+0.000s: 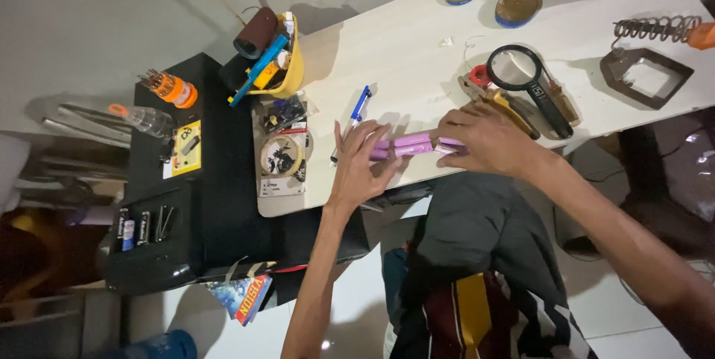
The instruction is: Soldering individual battery cells together to form a pack and inspecting the joints with a magnifying glass.
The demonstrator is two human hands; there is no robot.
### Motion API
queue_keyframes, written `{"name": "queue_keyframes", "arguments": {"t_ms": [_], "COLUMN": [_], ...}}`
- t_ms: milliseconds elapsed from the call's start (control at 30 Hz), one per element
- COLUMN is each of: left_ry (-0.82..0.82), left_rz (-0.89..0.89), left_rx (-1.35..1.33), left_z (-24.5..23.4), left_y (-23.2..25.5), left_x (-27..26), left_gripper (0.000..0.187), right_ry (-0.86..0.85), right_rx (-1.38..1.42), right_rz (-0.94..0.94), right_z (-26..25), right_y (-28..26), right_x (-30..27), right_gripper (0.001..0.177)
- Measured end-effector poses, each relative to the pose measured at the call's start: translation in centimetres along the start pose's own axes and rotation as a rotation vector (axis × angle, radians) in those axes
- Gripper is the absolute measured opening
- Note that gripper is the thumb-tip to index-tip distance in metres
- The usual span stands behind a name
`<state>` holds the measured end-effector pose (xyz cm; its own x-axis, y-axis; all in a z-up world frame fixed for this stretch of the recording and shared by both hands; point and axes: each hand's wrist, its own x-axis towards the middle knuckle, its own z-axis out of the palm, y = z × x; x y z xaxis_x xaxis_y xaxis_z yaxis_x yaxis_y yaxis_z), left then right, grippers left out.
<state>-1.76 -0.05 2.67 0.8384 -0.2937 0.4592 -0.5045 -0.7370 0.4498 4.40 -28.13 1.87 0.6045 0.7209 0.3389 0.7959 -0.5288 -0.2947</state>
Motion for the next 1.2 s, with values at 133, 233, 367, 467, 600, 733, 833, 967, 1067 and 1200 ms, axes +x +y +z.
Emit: {"name": "queue_keyframes", "arguments": {"t_ms": [133, 233, 367, 467, 600, 733, 833, 967, 1067, 1200], "left_ry": [-0.035, -0.034, -0.028, -0.046, -0.044, -0.058, -0.064, -0.081, -0.093, -0.128], "left_rz": [-0.025, -0.02, 0.008, 0.004, 0.008, 0.013, 0.013, 0.011, 0.013, 0.002], "left_rx": [-0.041, -0.019, 0.027, 0.021, 0.034, 0.033, 0.055, 0.011, -0.006, -0.021], "left_z": [-1.0, -1.6, -1.4, -1.1, -0.6, -0.6, -0.6, -0.6, -0.5, -0.7], "left_y": [-1.5, -1.7, -1.7, -2.0, -2.9, -2.9, -2.9, -2.7, -2.9, -2.8], "left_x": [-1.3, -1.7, -1.7, -1.8, -2.2, -2.1, -2.1, -2.0, -2.0, -2.0], "left_gripper": [0.057, 0.055, 0.047, 0.045, 0.041, 0.041, 0.038, 0.035, 0.034, 0.034], "right_ry": [-0.083, -0.131, -0.088, -0.073, -0.081, -0.052, -0.051, 0.038, 0.111, 0.22], "right_rx": [0.106, 0.079, 0.067, 0.075, 0.073, 0.074, 0.069, 0.046, 0.038, 0.029], "right_rz": [0.088, 0.112, 0.105, 0.079, 0.091, 0.112, 0.122, 0.088, 0.041, -0.042], "right_z": [-1.4, -1.7, -0.7, 1.5, 3.6, 1.6, 1.7, 2.9, 4.1, 5.9], "right_y": [-1.1, -1.8, -3.2, -3.4, -2.8, -3.8, -3.8, -3.3, -3.1, -3.2], "right_x": [0.4, 1.1, 2.2, 2.6, 3.0, 3.1, 2.9, 2.5, 2.7, 3.1], "right_gripper": [0.034, 0.034, 0.035, 0.041, 0.041, 0.038, 0.043, 0.044, 0.042, 0.036]}}
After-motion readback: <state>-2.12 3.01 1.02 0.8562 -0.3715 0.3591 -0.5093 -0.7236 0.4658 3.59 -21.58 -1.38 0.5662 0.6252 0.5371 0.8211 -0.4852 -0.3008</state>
